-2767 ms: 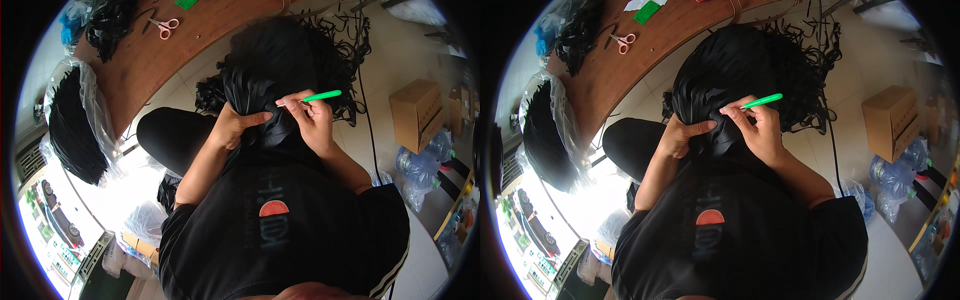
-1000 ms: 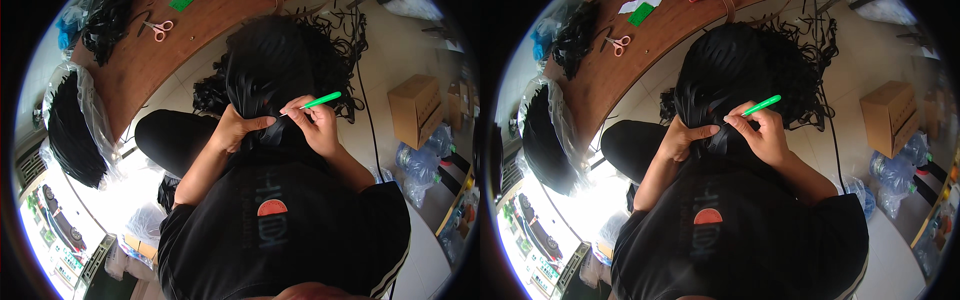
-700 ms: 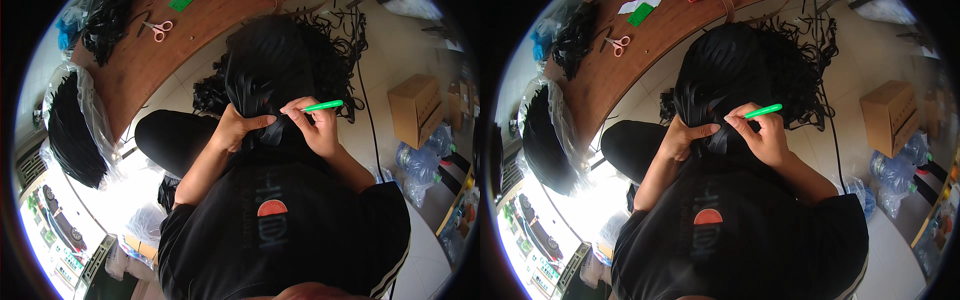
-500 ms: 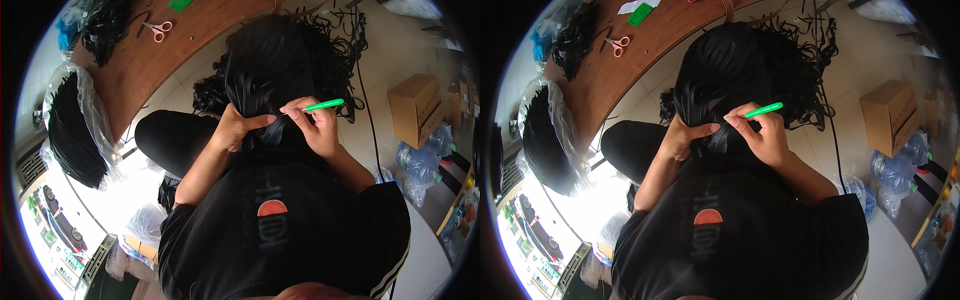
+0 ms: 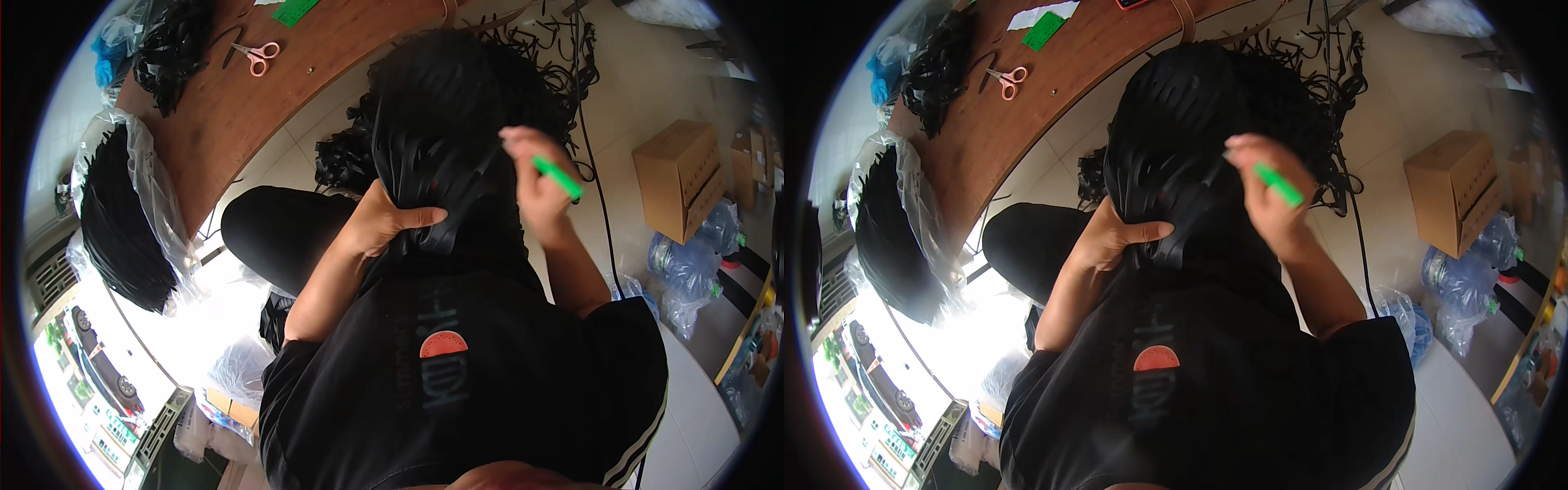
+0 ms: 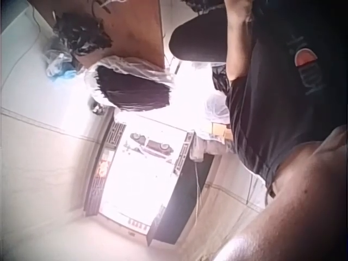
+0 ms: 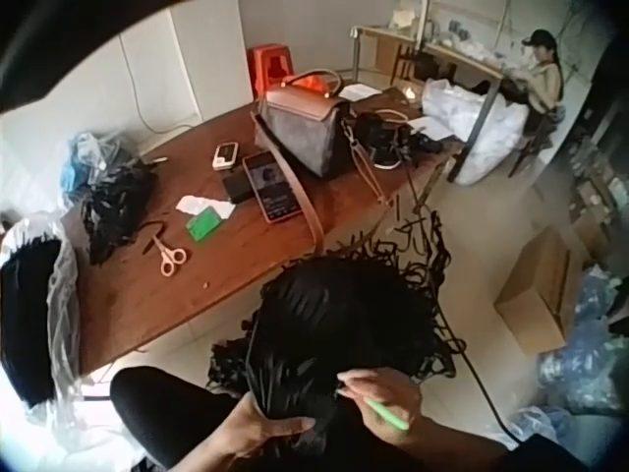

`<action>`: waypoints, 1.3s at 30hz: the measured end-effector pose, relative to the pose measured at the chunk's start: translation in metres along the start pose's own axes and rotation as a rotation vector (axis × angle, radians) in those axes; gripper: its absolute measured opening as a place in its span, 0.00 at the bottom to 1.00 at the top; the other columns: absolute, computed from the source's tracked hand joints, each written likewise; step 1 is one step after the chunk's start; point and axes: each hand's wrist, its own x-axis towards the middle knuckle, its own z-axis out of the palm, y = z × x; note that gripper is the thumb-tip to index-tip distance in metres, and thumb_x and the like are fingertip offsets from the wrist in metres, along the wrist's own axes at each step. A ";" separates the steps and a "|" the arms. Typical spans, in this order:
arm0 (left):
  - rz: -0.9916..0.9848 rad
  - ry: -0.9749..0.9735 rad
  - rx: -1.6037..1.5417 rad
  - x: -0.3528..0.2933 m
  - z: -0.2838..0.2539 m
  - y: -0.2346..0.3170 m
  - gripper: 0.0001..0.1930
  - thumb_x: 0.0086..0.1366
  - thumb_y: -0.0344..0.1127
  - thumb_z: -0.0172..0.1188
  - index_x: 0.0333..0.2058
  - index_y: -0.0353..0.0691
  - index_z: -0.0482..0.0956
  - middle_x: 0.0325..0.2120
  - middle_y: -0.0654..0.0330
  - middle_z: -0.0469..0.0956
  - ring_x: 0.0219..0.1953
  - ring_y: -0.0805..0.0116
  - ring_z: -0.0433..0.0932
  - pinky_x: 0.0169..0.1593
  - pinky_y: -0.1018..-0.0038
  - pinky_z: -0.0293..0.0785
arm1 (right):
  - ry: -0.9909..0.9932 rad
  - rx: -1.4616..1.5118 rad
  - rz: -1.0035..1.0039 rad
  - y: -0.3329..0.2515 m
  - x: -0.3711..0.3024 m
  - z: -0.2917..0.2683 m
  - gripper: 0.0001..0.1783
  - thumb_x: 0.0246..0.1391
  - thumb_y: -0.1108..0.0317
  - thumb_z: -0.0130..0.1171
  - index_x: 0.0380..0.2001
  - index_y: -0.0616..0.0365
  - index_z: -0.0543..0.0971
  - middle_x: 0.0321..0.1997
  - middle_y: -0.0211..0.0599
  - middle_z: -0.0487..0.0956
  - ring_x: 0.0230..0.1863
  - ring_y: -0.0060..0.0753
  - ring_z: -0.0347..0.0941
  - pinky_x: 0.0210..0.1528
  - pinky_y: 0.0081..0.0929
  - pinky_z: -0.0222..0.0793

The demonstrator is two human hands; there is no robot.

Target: Assembling black hair-like plastic components into a base using a hook tool.

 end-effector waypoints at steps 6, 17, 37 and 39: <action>-0.268 -0.118 0.359 -0.009 -0.052 -0.001 0.32 0.43 0.25 0.77 0.48 0.33 0.74 0.40 0.62 0.74 0.45 0.69 0.73 0.49 0.75 0.71 | 0.800 -0.468 0.222 0.109 0.083 -0.120 0.11 0.61 0.71 0.57 0.32 0.71 0.79 0.30 0.44 0.83 0.33 0.30 0.82 0.41 0.22 0.79; -0.207 -0.080 0.271 -0.021 -0.080 -0.004 0.38 0.42 0.26 0.77 0.56 0.34 0.72 0.49 0.58 0.77 0.54 0.64 0.72 0.63 0.72 0.61 | -0.003 0.005 0.844 0.154 0.022 -0.032 0.25 0.63 0.48 0.53 0.45 0.63 0.77 0.36 0.38 0.83 0.35 0.27 0.78 0.40 0.27 0.75; -0.130 0.436 0.240 0.009 -0.150 -0.043 0.37 0.69 0.53 0.54 0.62 0.23 0.59 0.58 0.46 0.69 0.60 0.62 0.67 0.64 0.74 0.59 | 0.114 0.255 1.165 0.148 0.057 0.003 0.24 0.54 0.40 0.62 0.35 0.51 0.76 0.37 0.28 0.78 0.39 0.21 0.71 0.43 0.24 0.67; -0.061 0.451 0.269 0.013 -0.141 -0.036 0.39 0.69 0.54 0.54 0.63 0.22 0.56 0.60 0.45 0.67 0.62 0.62 0.64 0.65 0.73 0.56 | 0.124 0.145 1.075 0.160 0.050 0.008 0.29 0.52 0.37 0.62 0.36 0.54 0.76 0.42 0.29 0.76 0.46 0.20 0.69 0.52 0.29 0.64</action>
